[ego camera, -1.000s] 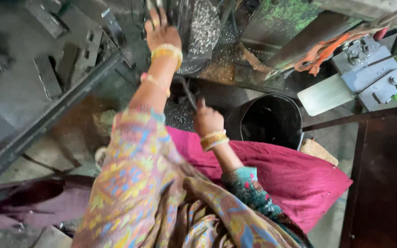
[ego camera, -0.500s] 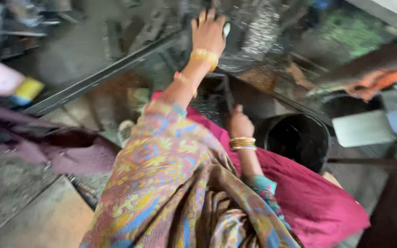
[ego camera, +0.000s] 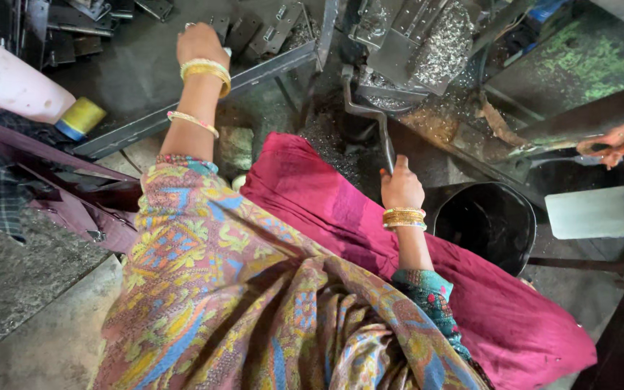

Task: The person operates a metal press machine, repeatedly placing metal pieces into the press and activating it with a lever. The person handles the metal pieces by hand and uses a lever to control the machine's operation.

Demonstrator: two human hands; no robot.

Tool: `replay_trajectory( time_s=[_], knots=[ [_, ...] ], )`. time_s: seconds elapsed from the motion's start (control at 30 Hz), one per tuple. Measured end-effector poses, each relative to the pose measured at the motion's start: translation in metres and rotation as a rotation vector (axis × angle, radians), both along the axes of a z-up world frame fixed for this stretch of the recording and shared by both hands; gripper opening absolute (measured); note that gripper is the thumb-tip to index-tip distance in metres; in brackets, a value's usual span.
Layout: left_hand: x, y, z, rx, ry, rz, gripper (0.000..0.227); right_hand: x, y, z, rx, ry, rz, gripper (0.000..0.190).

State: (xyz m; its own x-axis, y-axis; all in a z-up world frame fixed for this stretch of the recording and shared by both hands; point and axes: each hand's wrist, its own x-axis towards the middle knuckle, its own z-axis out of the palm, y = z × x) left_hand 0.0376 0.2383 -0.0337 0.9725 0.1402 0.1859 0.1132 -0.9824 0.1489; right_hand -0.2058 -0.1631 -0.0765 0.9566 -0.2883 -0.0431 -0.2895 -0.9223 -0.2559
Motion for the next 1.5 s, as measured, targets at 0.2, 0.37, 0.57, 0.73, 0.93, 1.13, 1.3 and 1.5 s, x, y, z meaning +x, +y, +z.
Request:
replay_trajectory(
  time_s=[0.2, 0.37, 0.57, 0.73, 0.93, 1.13, 1.3, 1.5],
  knots=[
    [0.004, 0.052, -0.016, -0.243, -0.219, 0.010, 0.039, 0.000, 0.007, 0.008, 0.034, -0.003, -0.009, 0.047],
    [0.018, 0.061, -0.046, -0.124, -0.289, 0.021, 0.017, 0.002, 0.001, -0.002, 0.030, 0.003, -0.007, 0.047],
    [0.004, 0.023, -0.032, -0.416, -0.506, 0.190, 0.020, -0.001, -0.001, -0.011, 0.058, -0.048, 0.047, 0.046],
    [-0.074, -0.082, -0.012, -1.178, -0.440, -0.027, 0.045, 0.010, 0.011, 0.025, -0.051, -0.172, 0.081, 0.071],
    [-0.158, -0.239, 0.000, -1.498, -0.022, -0.556, 0.035, 0.008, 0.015, 0.069, 0.247, -0.560, 0.303, 0.071],
    [-0.155, -0.264, 0.017, -1.107, 0.051, -0.611, 0.036, 0.002, 0.011, 0.071, 0.320, -0.472, 0.079, 0.062],
    [-0.133, -0.243, 0.001, -1.328, 0.201, -0.656, 0.034, 0.010, -0.001, 0.053, 0.804, -0.437, 0.277, 0.035],
    [-0.102, -0.247, -0.049, -1.335, 0.265, -0.562, 0.024, 0.016, -0.012, 0.012, 0.955, -0.582, 0.306, 0.031]
  ],
)
